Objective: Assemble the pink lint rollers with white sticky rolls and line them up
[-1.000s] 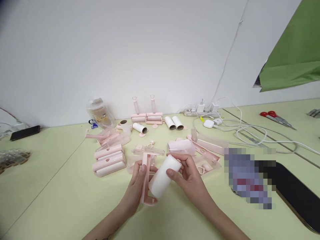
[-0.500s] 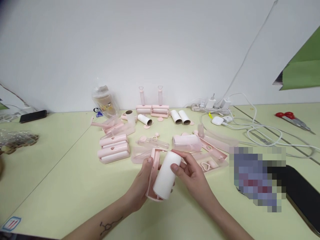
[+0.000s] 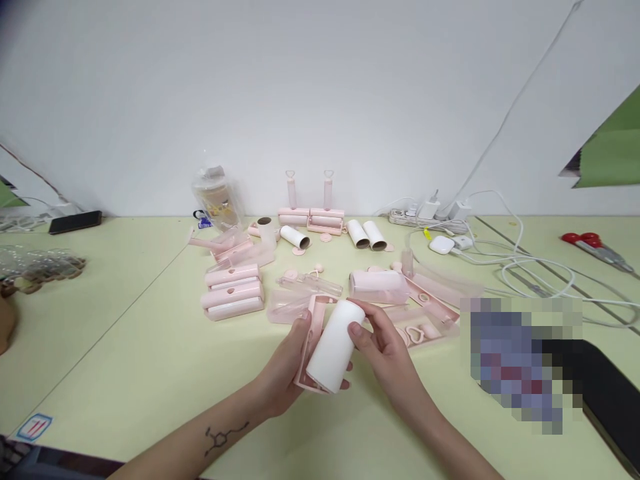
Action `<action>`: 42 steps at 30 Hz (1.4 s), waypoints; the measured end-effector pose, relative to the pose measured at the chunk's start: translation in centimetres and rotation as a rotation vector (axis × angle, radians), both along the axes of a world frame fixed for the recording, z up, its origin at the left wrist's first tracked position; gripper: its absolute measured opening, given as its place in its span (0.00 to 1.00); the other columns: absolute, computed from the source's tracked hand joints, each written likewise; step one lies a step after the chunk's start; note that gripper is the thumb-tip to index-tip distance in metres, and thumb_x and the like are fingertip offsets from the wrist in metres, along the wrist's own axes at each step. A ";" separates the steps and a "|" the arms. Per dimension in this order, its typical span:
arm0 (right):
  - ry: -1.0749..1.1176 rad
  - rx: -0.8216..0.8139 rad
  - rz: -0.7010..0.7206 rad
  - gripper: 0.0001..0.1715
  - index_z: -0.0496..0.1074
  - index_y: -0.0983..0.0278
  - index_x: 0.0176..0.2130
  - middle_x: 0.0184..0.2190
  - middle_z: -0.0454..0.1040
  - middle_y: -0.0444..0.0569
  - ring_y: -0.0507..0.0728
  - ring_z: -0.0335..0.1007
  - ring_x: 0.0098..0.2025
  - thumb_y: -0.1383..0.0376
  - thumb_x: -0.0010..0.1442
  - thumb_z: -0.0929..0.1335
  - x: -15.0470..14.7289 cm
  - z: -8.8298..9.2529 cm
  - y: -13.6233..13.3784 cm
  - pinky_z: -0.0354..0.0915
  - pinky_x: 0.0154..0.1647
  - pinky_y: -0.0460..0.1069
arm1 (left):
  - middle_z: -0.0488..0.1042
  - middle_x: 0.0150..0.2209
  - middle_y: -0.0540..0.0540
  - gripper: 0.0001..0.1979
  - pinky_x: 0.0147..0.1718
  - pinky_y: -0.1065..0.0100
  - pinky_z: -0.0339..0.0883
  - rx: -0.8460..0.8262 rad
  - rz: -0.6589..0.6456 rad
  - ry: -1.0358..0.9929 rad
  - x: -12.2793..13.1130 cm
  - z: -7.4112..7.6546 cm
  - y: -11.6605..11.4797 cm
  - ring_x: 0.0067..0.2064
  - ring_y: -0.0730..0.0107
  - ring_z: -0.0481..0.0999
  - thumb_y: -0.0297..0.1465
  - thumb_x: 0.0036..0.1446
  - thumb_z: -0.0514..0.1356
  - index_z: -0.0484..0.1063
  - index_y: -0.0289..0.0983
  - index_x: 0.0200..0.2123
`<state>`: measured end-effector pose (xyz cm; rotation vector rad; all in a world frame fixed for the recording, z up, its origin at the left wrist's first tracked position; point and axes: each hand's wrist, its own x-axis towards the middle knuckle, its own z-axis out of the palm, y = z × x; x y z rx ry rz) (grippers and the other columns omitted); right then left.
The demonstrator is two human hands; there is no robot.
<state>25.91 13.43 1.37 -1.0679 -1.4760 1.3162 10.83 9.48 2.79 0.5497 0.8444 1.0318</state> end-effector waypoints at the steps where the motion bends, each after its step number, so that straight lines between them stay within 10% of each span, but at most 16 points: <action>1: -0.005 0.016 0.008 0.19 0.66 0.54 0.46 0.39 0.71 0.47 0.56 0.68 0.38 0.51 0.57 0.65 0.0 0.0 0.0 0.70 0.32 0.47 | 0.71 0.37 0.40 0.33 0.34 0.54 0.70 -0.021 0.002 0.001 0.0 0.0 0.0 0.33 0.61 0.74 0.56 0.53 0.47 0.57 0.36 0.51; 6: -0.097 0.199 0.067 0.16 0.66 0.54 0.46 0.39 0.71 0.48 0.58 0.69 0.41 0.55 0.58 0.66 0.4 0.0 0.2 0.70 0.34 0.48 | 0.71 0.38 0.43 0.28 0.27 0.60 0.72 0.013 -0.026 0.030 -0.4 -0.6 -0.1 0.32 0.64 0.75 0.50 0.50 0.58 0.59 0.39 0.49; 12: -0.110 0.441 0.258 0.12 0.69 0.52 0.44 0.53 0.61 0.50 0.62 0.56 0.57 0.56 0.61 0.63 2.2 0.7 1.3 0.63 0.50 0.55 | 0.73 0.36 0.42 0.26 0.19 0.68 0.71 0.103 -0.351 -0.147 -1.0 -1.1 -0.2 0.27 0.69 0.74 0.40 0.43 0.67 0.67 0.37 0.45; 16: -0.106 0.548 0.505 0.33 0.58 0.52 0.55 0.58 0.53 0.52 0.66 0.49 0.60 0.46 0.53 0.66 2.4 2.7 1.9 0.56 0.54 0.60 | 0.72 0.34 0.46 0.34 0.18 0.74 0.66 0.068 -0.658 -0.296 -0.9 -2.0 -0.1 0.27 0.72 0.73 0.44 0.36 0.68 0.67 0.36 0.47; 21: -0.097 0.652 0.799 0.31 0.61 0.59 0.43 0.40 0.63 0.50 0.62 0.59 0.46 0.44 0.44 0.66 0.4 4.4 1.2 0.61 0.41 0.54 | 0.71 0.28 0.49 0.41 0.17 0.72 0.61 0.068 -0.918 -0.299 -0.2 -3.9 -0.2 0.21 0.74 0.68 0.53 0.26 0.66 0.69 0.31 0.41; 27: -0.053 0.327 0.866 0.36 0.57 0.60 0.31 0.32 0.58 0.43 0.53 0.54 0.30 0.36 0.36 0.67 0.0 4.9 0.6 0.55 0.29 0.48 | 0.70 0.24 0.49 0.40 0.16 0.71 0.60 0.116 -0.972 -0.310 0.1 -5.8 -0.2 0.19 0.72 0.67 0.53 0.21 0.64 0.69 0.30 0.37; 32: -0.074 -0.033 0.940 0.42 0.56 0.60 0.38 0.35 0.66 0.45 0.54 0.61 0.35 0.43 0.33 0.74 1.2 5.1 0.4 0.56 0.34 0.48 | 0.72 0.35 0.41 0.47 0.33 0.51 0.66 0.155 -0.920 -0.187 -0.3 -7.5 -0.3 0.37 0.49 0.74 0.48 0.20 0.66 0.64 0.29 0.46; 42: -0.058 -0.272 0.897 0.36 0.53 0.59 0.30 0.33 0.69 0.45 0.54 0.66 0.32 0.49 0.33 0.76 1.7 5.7 -0.2 0.56 0.25 0.44 | 0.71 0.41 0.44 0.44 0.39 0.46 0.65 0.238 -0.915 -0.085 -1.2 -1.5 0.4 0.45 0.46 0.73 0.52 0.27 0.67 0.65 0.36 0.48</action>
